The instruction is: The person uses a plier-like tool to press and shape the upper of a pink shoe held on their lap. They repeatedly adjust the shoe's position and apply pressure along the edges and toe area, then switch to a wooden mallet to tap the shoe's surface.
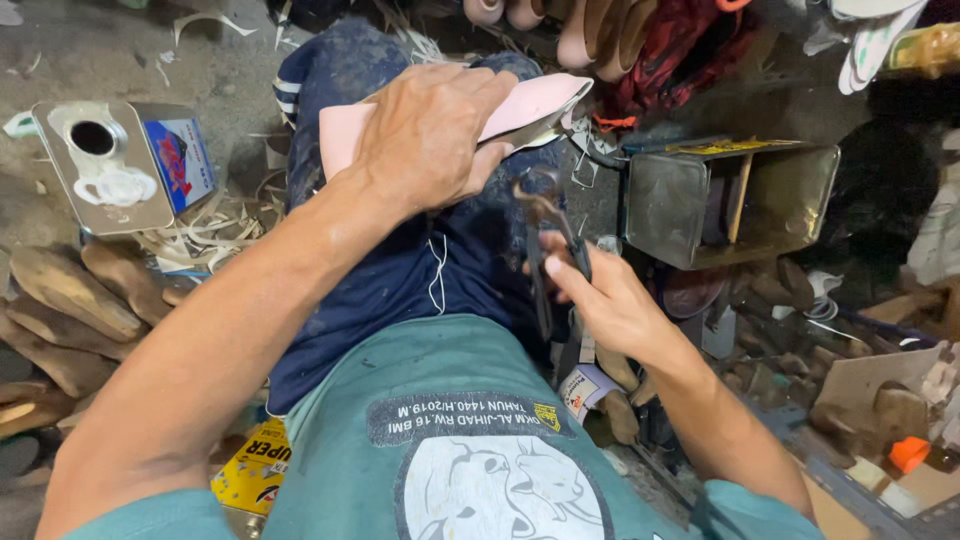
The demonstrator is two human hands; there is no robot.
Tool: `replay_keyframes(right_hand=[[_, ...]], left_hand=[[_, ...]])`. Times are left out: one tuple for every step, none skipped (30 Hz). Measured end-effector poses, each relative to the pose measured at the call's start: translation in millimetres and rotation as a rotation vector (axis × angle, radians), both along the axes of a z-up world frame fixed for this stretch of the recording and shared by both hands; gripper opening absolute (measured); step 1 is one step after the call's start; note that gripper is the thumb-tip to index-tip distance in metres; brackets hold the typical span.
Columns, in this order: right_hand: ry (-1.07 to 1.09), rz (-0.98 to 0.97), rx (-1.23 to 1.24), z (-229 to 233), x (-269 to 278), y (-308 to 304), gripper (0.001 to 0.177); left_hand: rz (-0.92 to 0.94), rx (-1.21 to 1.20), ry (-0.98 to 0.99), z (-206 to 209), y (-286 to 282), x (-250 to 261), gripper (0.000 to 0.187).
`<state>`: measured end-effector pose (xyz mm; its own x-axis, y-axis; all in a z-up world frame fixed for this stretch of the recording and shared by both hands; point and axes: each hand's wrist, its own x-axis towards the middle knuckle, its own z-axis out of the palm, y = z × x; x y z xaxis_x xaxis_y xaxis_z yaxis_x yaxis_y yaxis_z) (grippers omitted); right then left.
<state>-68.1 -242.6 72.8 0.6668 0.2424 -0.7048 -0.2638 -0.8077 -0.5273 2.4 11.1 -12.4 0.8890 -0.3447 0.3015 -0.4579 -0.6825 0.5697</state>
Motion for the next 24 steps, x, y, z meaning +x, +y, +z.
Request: replay_keyframes(right_hand=[[-0.003,-0.005,-0.002,-1.1,7.3,4.6,0.045],[-0.127,0.087,-0.142,-0.6,10.7,8.9,0.045],[-0.249,0.183,-0.281,-0.4,14.0,13.4,0.045],[-0.252,0.186,-0.284,-0.2,13.5,13.7,0.045],[-0.311,0.205,-0.260,0.7,13.1,14.4,0.043],[-0.372,0.224,-0.233,1.2,13.9,15.9,0.042],[-0.375,0.228,-0.232,1.8,16.4,16.4,0.042],[-0.349,0.248,-0.255,3.1,15.4,16.0,0.044],[-0.323,0.269,-0.278,4.4,14.6,15.0,0.046],[-0.324,0.264,-0.283,4.0,13.3,14.1,0.046],[-0.318,0.281,-0.309,3.8,12.3,12.8,0.045],[-0.311,0.297,-0.337,3.9,10.9,10.8,0.044],[-0.311,0.292,-0.344,6.5,12.0,11.8,0.044],[-0.274,0.271,-0.334,9.3,12.1,13.1,0.043],[-0.236,0.249,-0.324,12.0,12.4,14.5,0.043],[-0.235,0.244,-0.329,13.5,11.0,13.1,0.043],[-0.232,0.262,-0.329,14.9,9.4,11.9,0.044],[-0.227,0.279,-0.327,16.2,6.9,10.8,0.045],[-0.222,0.274,-0.331,21.5,6.7,12.8,0.045],[-0.202,0.274,-0.360,26.6,7.2,14.9,0.045],[-0.182,0.274,-0.390,31.8,7.6,17.2,0.044],[-0.180,0.270,-0.392,30.8,6.6,15.9,0.044],[-0.182,0.288,-0.401,30.0,5.6,14.8,0.043],[-0.187,0.309,-0.407,28.6,6.1,14.0,0.042]], left_hand=[[-0.005,-0.002,-0.003,0.7,-0.6,1.9,0.043],[0.003,0.015,-0.036,0.8,-2.1,-0.9,0.047],[0.011,0.032,-0.070,0.7,-3.2,-3.9,0.051],[0.015,0.029,-0.072,0.5,-5.9,-6.2,0.051],[0.036,0.041,-0.099,0.9,-8.3,-8.5,0.052],[0.059,0.056,-0.127,1.6,-9.5,-9.6,0.054],[0.064,0.056,-0.130,3.0,-9.8,-9.3,0.054],[0.077,0.082,-0.129,4.1,-11.6,-12.0,0.053],[0.090,0.109,-0.128,5.2,-13.9,-14.3,0.053],[0.085,0.105,-0.130,7.8,-15.1,-15.9,0.053],[0.098,0.155,-0.120,10.5,-16.7,-17.2,0.053],[0.110,0.204,-0.111,13.1,-19.3,-18.7,0.053],[0.104,0.197,-0.113,14.2,-21.3,-20.6,0.053],[0.124,0.224,-0.127,15.2,-23.1,-23.0,0.055],[0.144,0.251,-0.140,16.2,-24.8,-25.3,0.058],[0.139,0.247,-0.140,15.3,-27.9,-27.5,0.058],[0.163,0.246,-0.175,14.4,-30.9,-29.9,0.044],[0.186,0.246,-0.207,13.4,-33.7,-33.5,0.034],[0.180,0.242,-0.204,13.0,-36.5,-36.3,0.034],[0.188,0.274,-0.229,12.6,-38.9,-38.5,0.032],[0.196,0.306,-0.254,12.4,-41.1,-40.8,0.031],[0.191,0.303,-0.253,12.8,-41.9,-42.2,0.031],[0.208,0.315,-0.282,13.4,-42.5,-43.7,0.029],[0.228,0.329,-0.312,13.7,-42.5,-43.9,0.028]])
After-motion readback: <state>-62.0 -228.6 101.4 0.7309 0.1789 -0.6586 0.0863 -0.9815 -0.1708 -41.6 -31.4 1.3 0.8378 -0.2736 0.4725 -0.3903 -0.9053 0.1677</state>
